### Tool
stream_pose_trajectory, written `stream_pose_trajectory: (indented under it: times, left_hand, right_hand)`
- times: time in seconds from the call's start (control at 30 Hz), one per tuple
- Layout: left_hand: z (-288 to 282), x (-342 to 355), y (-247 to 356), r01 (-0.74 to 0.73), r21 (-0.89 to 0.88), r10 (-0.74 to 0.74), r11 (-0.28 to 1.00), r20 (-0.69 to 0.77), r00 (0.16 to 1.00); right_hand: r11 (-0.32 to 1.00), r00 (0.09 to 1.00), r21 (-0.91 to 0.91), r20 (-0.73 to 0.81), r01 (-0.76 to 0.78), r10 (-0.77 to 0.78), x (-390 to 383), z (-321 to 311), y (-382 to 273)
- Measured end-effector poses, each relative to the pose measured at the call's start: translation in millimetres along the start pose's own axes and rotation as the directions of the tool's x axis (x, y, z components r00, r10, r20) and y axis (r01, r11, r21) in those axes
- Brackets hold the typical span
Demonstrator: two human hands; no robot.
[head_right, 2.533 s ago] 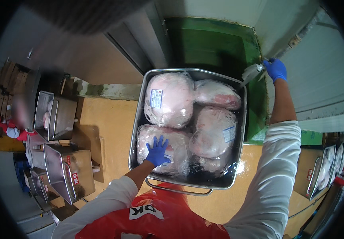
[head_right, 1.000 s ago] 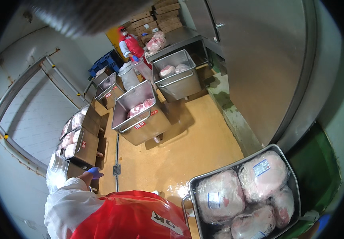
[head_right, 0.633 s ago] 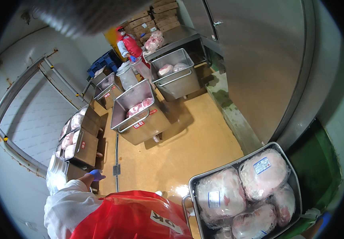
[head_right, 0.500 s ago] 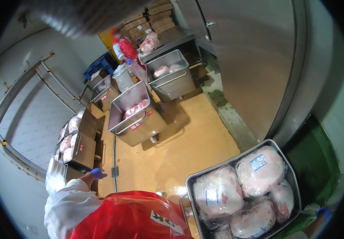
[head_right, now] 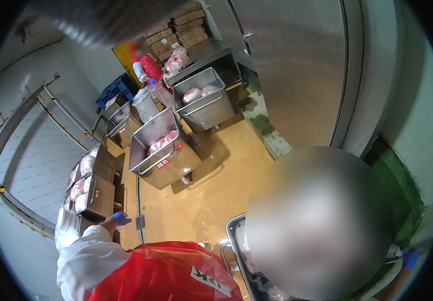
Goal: The person cuts a large piece of raw meat on a stainless steel table using a knife, separating portions and placing them into a metal tray. Another worker in the background also handles meat and packaging.
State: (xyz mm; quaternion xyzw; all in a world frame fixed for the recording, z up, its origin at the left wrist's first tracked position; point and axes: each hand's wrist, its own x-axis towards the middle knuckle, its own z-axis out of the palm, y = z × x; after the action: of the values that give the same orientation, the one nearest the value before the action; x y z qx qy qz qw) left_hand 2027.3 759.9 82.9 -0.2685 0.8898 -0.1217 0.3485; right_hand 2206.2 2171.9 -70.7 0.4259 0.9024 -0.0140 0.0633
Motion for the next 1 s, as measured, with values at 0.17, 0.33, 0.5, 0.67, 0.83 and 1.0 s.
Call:
stream_pose_trajectory:
  times: [0.17, 0.33, 0.5, 0.67, 0.83, 1.0]
  left_hand:
    - [-2, 1, 5, -0.014, -0.073, 0.011, 0.997, -0.041, 0.999]
    - [19, -19, -17, -0.033, -0.020, 0.033, 0.999, -0.004, 0.999]
    - [44, 0, -28, -0.145, 0.191, 0.114, 0.971, 0.168, 0.979]
    - [64, 13, -69, -0.225, 0.285, 0.188, 0.932, 0.150, 0.971]
    - [2, 64, -17, -0.232, 0.328, 0.214, 0.916, 0.091, 0.973]
    - [89, 41, -37, -0.335, 0.310, 0.299, 0.890, 0.160, 0.941]
  right_hand:
    - [0.949, 0.948, 0.212, -0.171, -0.232, 0.270, 0, 22, 2]
    - [0.876, 0.949, 0.451, -0.164, -0.170, 0.269, 21, 48, -3]
    - [0.602, 0.942, 0.788, -0.094, -0.128, 0.323, 47, 40, 0]
    - [0.924, 0.972, 0.374, -0.234, 0.077, 0.014, 35, 16, -29]
    - [0.956, 0.950, 0.089, -0.113, -0.281, 0.290, -22, -5, -20]
    - [0.996, 0.816, -0.088, -0.578, -0.029, -0.027, 56, 9, -18]
